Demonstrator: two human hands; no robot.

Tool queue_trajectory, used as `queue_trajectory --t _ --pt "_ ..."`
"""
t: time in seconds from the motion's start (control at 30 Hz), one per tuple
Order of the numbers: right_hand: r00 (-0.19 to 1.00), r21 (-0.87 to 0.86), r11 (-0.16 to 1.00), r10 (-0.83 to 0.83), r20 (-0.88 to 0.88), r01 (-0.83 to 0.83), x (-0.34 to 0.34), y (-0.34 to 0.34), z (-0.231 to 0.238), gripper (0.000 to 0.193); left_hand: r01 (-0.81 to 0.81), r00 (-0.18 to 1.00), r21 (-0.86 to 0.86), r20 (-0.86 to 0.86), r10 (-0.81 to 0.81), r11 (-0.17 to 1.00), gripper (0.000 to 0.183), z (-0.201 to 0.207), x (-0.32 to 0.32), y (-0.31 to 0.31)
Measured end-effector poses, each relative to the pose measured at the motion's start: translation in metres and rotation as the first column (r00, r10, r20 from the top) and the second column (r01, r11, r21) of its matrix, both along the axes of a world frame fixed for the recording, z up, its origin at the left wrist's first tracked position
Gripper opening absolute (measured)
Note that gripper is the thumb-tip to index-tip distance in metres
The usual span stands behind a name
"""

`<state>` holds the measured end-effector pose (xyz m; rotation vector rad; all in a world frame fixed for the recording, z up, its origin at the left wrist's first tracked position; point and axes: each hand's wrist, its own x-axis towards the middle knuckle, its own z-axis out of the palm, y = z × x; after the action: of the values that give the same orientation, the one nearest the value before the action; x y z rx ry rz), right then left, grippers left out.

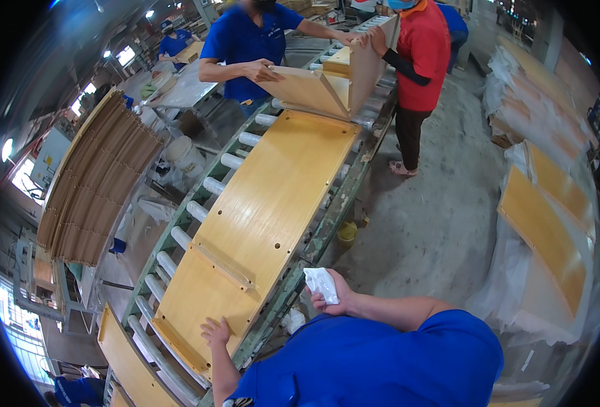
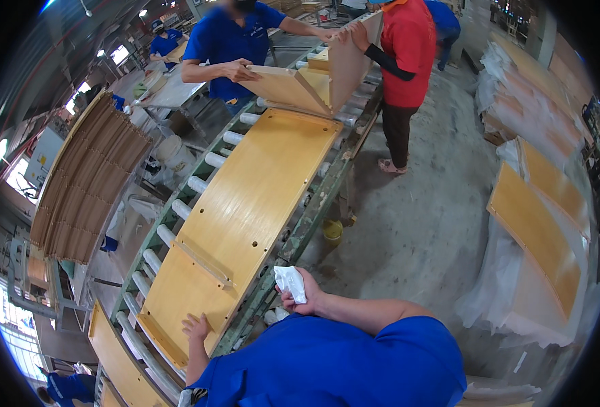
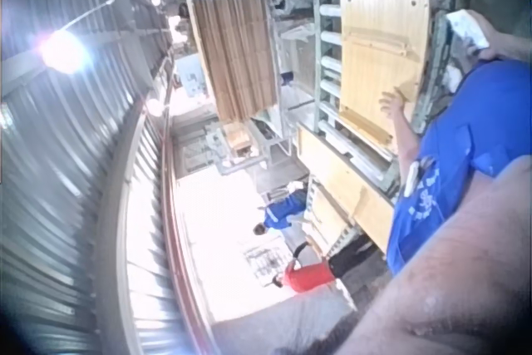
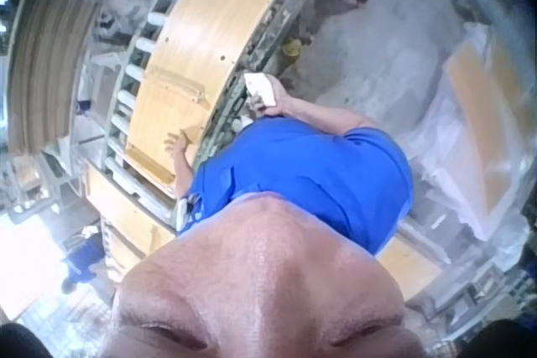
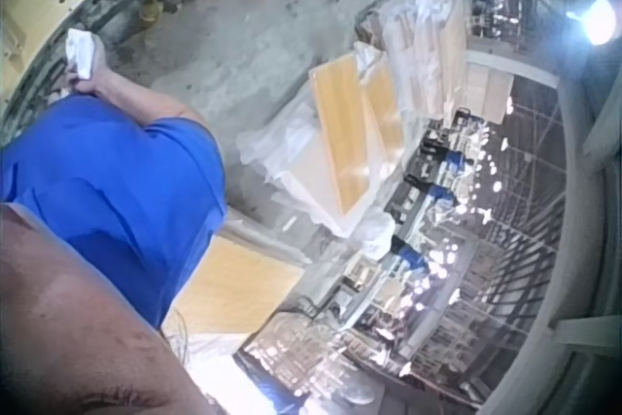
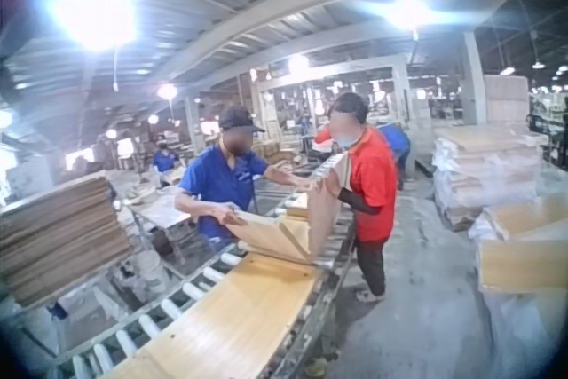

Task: The person wipes the surface of light-colored wooden panels with a white cloth. They move along a roller conveyor, wiping multiple panels one by one, and also wipe panels stacked on the floor. Other workers are visible in the background assembling furniture.

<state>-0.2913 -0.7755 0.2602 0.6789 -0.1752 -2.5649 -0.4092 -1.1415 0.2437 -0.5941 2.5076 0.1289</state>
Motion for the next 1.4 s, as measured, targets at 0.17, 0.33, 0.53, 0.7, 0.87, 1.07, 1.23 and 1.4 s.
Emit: queue_trajectory --t 0.17,0.33,0.53,0.7,0.87,1.07,1.23,1.4 --pt "1.000 0.014 1.000 -0.016 -0.002 0.016 0.004 0.002 -0.001 0.050 0.018 1.000 -0.012 0.022 -0.018 1.000 0.097 -0.001 -0.003 0.001" --pt "0.999 0.015 0.999 -0.038 -0.007 0.038 0.008 0.004 0.000 0.048 0.028 0.999 -0.017 0.037 -0.027 0.999 0.101 0.001 -0.006 0.000" --pt "0.998 0.047 0.996 -0.070 -0.009 0.070 0.009 0.007 0.001 0.047 0.051 0.998 -0.013 0.043 -0.051 0.999 0.104 0.003 -0.005 0.004" --pt "0.999 0.021 0.999 -0.044 0.004 0.044 0.008 0.005 0.007 0.042 0.054 0.998 -0.006 0.033 -0.054 0.999 0.108 0.006 -0.005 0.002" --pt "0.999 0.016 0.999 -0.032 -0.008 0.032 0.008 0.005 0.008 0.042 0.082 0.992 0.017 0.097 -0.083 0.997 0.120 0.010 -0.007 0.002" --pt "0.999 0.020 0.999 -0.040 -0.010 0.040 0.009 0.007 0.007 0.042 0.090 0.989 0.026 0.114 -0.093 0.996 0.124 0.013 -0.006 0.002" --pt "0.998 0.009 0.999 -0.053 -0.028 0.054 0.009 0.009 0.005 0.042 0.082 0.990 0.023 0.115 -0.084 0.996 0.124 0.013 -0.007 0.002" --pt "0.998 0.016 0.998 -0.062 -0.028 0.062 0.009 0.010 0.005 0.042 0.082 0.989 0.023 0.121 -0.084 0.996 0.124 0.013 -0.007 0.004"
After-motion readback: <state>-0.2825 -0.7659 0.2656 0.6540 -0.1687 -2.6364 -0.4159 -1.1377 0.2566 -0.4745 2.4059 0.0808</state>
